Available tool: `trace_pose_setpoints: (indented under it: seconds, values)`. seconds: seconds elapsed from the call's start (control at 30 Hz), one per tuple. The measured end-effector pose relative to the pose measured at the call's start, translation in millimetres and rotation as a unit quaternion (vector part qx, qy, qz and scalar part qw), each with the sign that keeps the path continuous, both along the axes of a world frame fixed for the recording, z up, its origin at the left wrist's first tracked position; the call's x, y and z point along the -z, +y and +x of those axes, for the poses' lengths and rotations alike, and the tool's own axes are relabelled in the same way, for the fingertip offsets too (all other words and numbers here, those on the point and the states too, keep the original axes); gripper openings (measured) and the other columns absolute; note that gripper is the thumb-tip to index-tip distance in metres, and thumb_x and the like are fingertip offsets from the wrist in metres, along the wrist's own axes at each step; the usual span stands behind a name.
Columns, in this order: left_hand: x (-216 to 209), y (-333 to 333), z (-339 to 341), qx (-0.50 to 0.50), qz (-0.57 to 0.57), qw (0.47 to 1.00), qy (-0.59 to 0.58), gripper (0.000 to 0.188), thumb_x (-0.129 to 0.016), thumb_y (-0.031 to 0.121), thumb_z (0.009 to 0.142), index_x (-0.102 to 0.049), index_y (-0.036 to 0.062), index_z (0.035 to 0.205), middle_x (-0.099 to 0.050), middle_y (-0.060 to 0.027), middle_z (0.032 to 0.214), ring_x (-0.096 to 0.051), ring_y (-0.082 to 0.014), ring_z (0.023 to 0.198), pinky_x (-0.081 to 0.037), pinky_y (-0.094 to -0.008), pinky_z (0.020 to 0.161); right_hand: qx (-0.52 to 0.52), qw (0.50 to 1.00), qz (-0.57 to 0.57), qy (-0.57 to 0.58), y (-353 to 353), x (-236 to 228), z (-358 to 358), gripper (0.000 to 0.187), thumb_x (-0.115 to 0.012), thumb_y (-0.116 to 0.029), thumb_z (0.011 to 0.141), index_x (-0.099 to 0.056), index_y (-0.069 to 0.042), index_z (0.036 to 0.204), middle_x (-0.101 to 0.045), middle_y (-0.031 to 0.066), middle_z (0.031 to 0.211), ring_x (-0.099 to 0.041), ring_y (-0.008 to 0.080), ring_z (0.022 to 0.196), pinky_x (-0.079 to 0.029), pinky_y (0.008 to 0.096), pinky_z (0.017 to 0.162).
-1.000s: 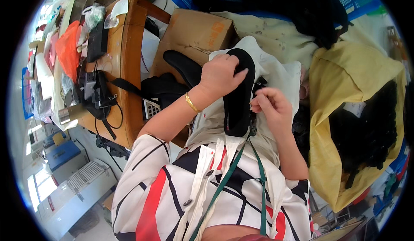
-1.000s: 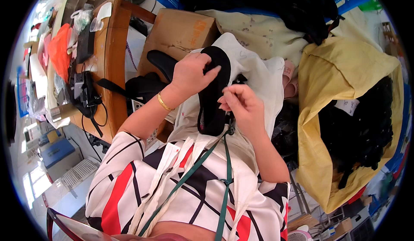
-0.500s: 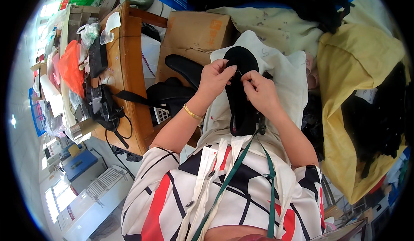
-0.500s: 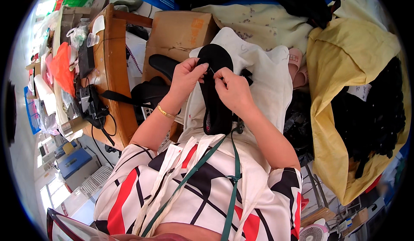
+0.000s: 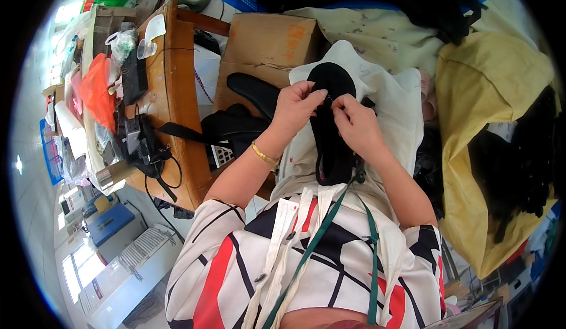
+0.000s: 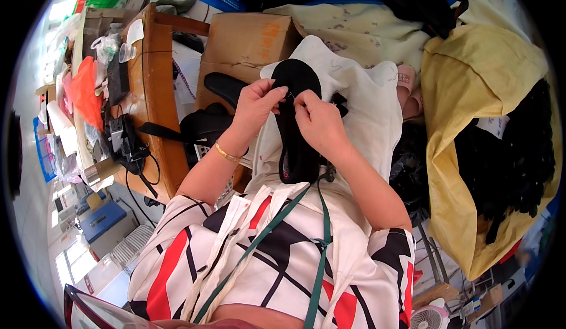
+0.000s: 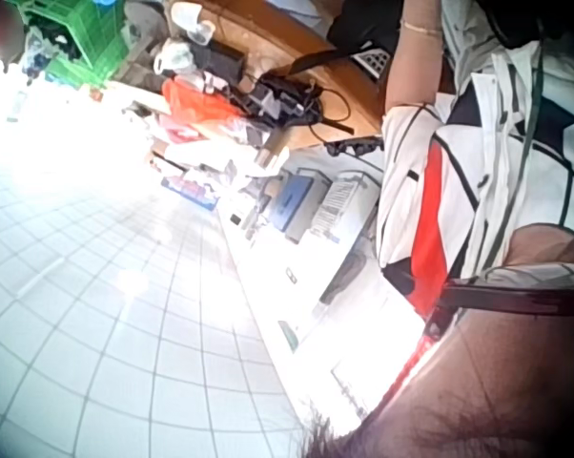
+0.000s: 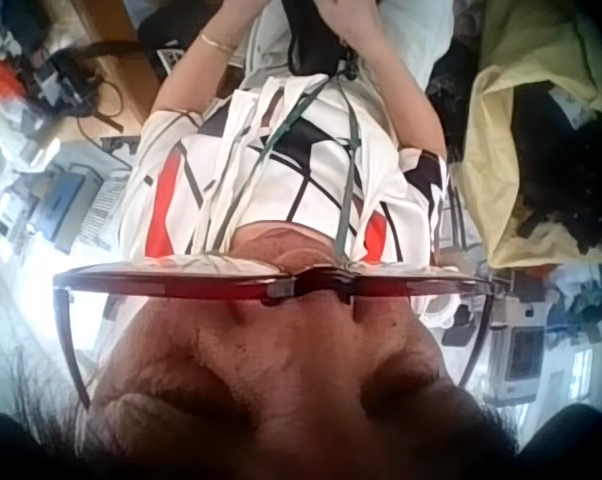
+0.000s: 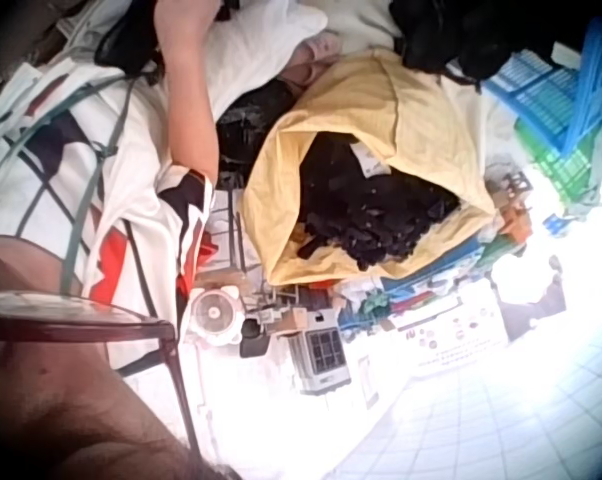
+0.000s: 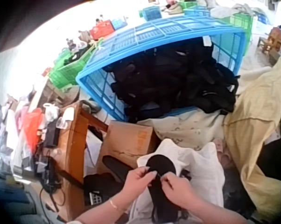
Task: The person sits at a workbench and sews black shoe insoles using a needle and thread. They repeatedly insert the needle into the insole, pull the thread through, and tie off the stitches. The person handles multiple insoles, picking them up from a pile and placing them back down after sewing.
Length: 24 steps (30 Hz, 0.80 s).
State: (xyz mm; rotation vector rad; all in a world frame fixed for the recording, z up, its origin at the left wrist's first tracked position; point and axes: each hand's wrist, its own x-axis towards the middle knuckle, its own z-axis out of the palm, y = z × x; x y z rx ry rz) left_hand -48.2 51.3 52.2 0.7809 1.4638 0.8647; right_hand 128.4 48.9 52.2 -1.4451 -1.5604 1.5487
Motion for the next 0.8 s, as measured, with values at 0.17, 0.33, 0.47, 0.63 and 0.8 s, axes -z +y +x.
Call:
trace_pose_setpoints:
  seconds: [0.17, 0.33, 0.47, 0.63, 0.8]
  values:
    - [0.0, -1.6, 1.7, -0.014, 0.001, 1.0, -0.005, 0.013, -0.07, 0.016, 0.09, -0.068, 0.0038, 0.094, -0.064, 0.0022, 0.076, -0.055, -0.0021, 0.065, -0.045, -0.0181, 0.056, -0.015, 0.999, -0.043, 0.006, -0.3, -0.3, 3.2, 0.014, -0.057, -0.009, 0.087, -0.062, -0.002, 0.097, -0.061, 0.0146, 0.066, -0.058, 0.0228, 0.056, -0.047, 0.0342, 0.058]
    - [-0.4, -2.0, 3.3, -0.019, 0.002, 1.0, -0.003, 0.013, -0.07, 0.016, 0.09, -0.068, 0.0039, 0.094, -0.064, 0.0021, 0.076, -0.055, -0.0021, 0.065, -0.045, -0.0179, 0.056, -0.017, 0.999, -0.045, 0.014, 3.2, 2.8, 3.3, 0.016, -0.056, -0.008, 0.086, -0.063, -0.001, 0.097, -0.061, 0.0145, 0.066, -0.058, 0.0199, 0.056, -0.046, 0.0333, 0.057]
    - [-1.0, -2.2, 1.0, -0.013, -0.002, 1.0, 0.0, 0.014, -0.07, 0.016, 0.089, -0.068, 0.0037, 0.093, -0.064, 0.0013, 0.076, -0.055, -0.0029, 0.064, -0.045, -0.0186, 0.056, -0.018, 1.0, -0.018, 0.004, 3.0, 0.3, 1.1, 0.013, -0.056, -0.011, 0.089, -0.06, -0.003, 0.098, -0.062, 0.0163, 0.068, -0.062, 0.0281, 0.06, -0.048, 0.0369, 0.058]
    - [-3.2, 5.9, -6.1, -0.004, -0.063, 0.997, -0.037, 0.019, -0.069, 0.021, 0.087, -0.066, 0.0025, 0.087, -0.063, -0.0011, 0.074, -0.056, -0.0066, 0.062, -0.048, -0.0223, 0.056, -0.009, 0.983, 0.169, -0.075, -4.8, 11.2, -5.6, 0.007, -0.056, -0.015, 0.094, -0.056, -0.009, 0.098, -0.064, 0.0165, 0.071, -0.064, 0.0387, 0.067, -0.049, 0.0464, 0.058]
    - [-6.9, 8.4, -6.5, -0.007, -0.079, 0.995, -0.056, 0.016, -0.069, 0.02, 0.087, -0.065, 0.0049, 0.084, -0.062, -0.001, 0.074, -0.056, -0.0078, 0.061, -0.048, -0.023, 0.058, -0.036, 0.975, 0.196, -0.102, 0.8, 10.8, -3.6, 0.005, -0.056, -0.014, 0.094, -0.056, -0.01, 0.098, -0.064, 0.0158, 0.071, -0.064, 0.0385, 0.066, -0.049, 0.0487, 0.058]
